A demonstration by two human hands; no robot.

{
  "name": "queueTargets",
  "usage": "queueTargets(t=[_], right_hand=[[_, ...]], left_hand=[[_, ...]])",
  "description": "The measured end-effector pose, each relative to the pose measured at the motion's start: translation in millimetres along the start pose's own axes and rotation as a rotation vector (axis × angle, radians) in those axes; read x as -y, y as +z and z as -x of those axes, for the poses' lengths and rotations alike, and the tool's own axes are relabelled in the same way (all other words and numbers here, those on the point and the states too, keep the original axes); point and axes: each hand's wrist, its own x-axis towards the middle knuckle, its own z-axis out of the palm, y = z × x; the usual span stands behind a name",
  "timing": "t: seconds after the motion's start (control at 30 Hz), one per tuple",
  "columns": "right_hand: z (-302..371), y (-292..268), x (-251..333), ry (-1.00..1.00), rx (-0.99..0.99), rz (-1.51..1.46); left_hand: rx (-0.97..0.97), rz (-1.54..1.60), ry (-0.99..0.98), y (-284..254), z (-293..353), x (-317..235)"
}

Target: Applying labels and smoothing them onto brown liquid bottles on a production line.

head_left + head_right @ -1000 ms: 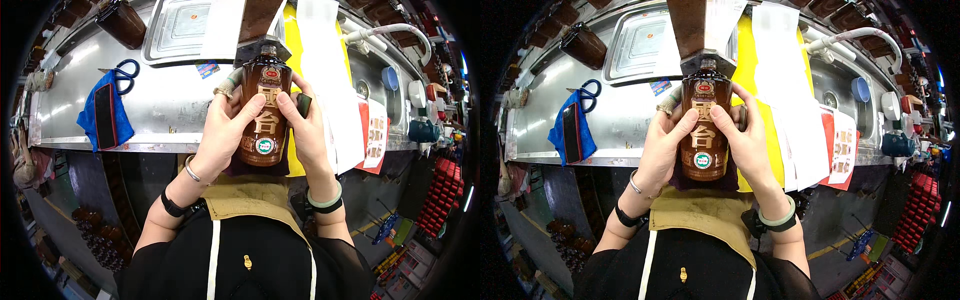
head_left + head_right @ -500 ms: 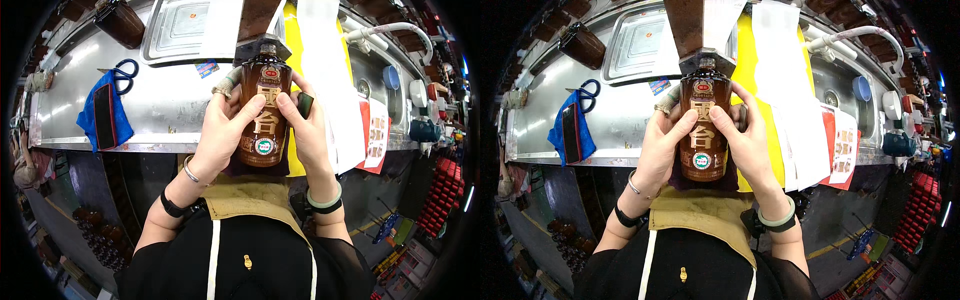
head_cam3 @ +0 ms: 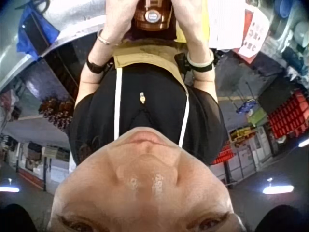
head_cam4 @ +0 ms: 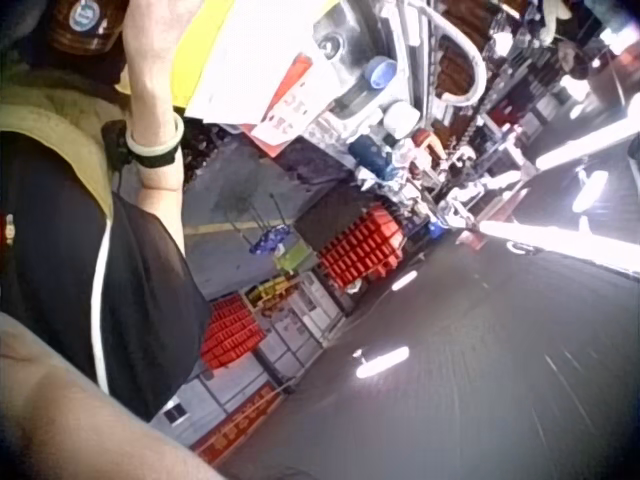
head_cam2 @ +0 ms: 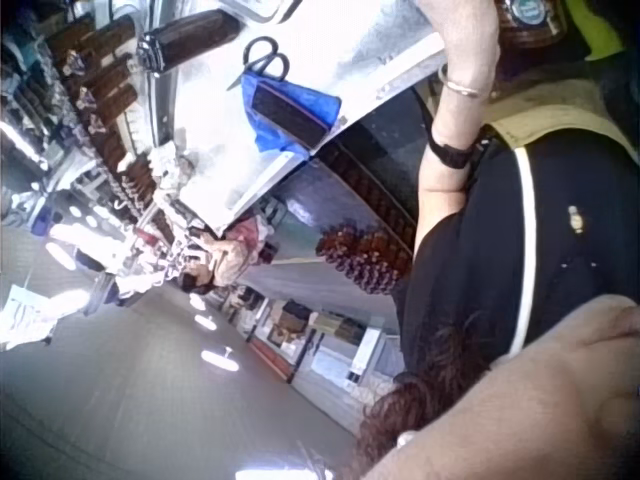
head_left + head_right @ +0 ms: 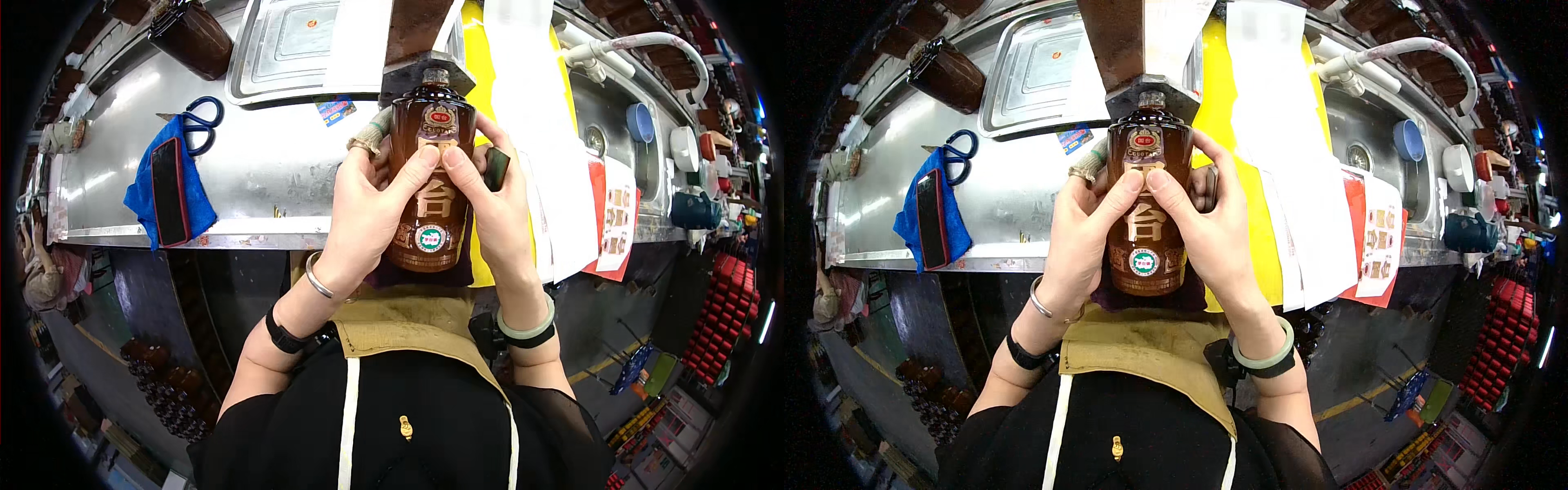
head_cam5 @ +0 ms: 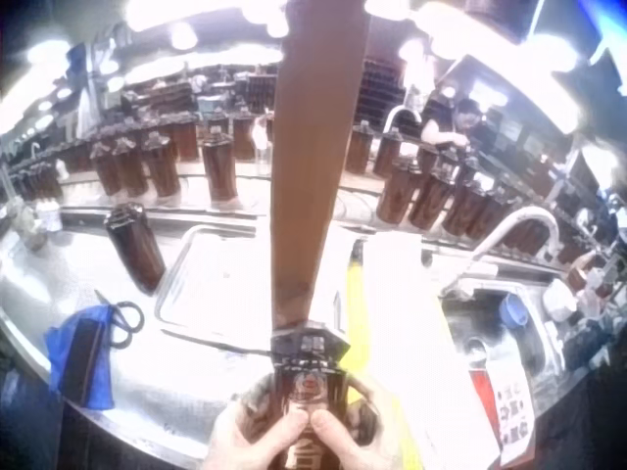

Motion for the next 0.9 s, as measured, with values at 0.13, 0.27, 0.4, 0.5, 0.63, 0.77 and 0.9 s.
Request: queueTargets(t=[0.13, 0.27, 0.4, 0.5, 0.63, 0.77, 0.9], right_hand=[[2.1, -0.3, 1.5, -0.011, 0.015, -0.020], [0.5, -2.5, 3.1, 0.022, 0.025, -0.052], [-0.1, -6.5, 2.5, 0.023, 0.050, -0.007], [-1.0, -8.0, 0.2, 0.010, 0.064, -0.016], [0.3, -5.0, 3.3, 0.022, 0.053, -0.050], [-0.2, -6.5, 1.5, 0.028, 0.058, -0.046], [1.2, -4.7, 3.4, 0.033, 0.051, -0.058]], left_hand=[[0.014, 0.014, -0.010, -2.5, 0.3, 0.0], [0.012, 0.079, -0.025, -3.9, 1.8, 0.6], [0.021, 0.052, -0.048, -8.4, 1.4, 2.8], [0.019, 0.071, -0.031, -7.9, 1.1, 3.3], [0.041, 0.062, -0.032, -9.3, 0.2, 3.0], [0.041, 0.055, -0.021, -10.2, 0.0, 3.7], [0.041, 0.051, -0.016, -9.9, -0.3, 3.3]])
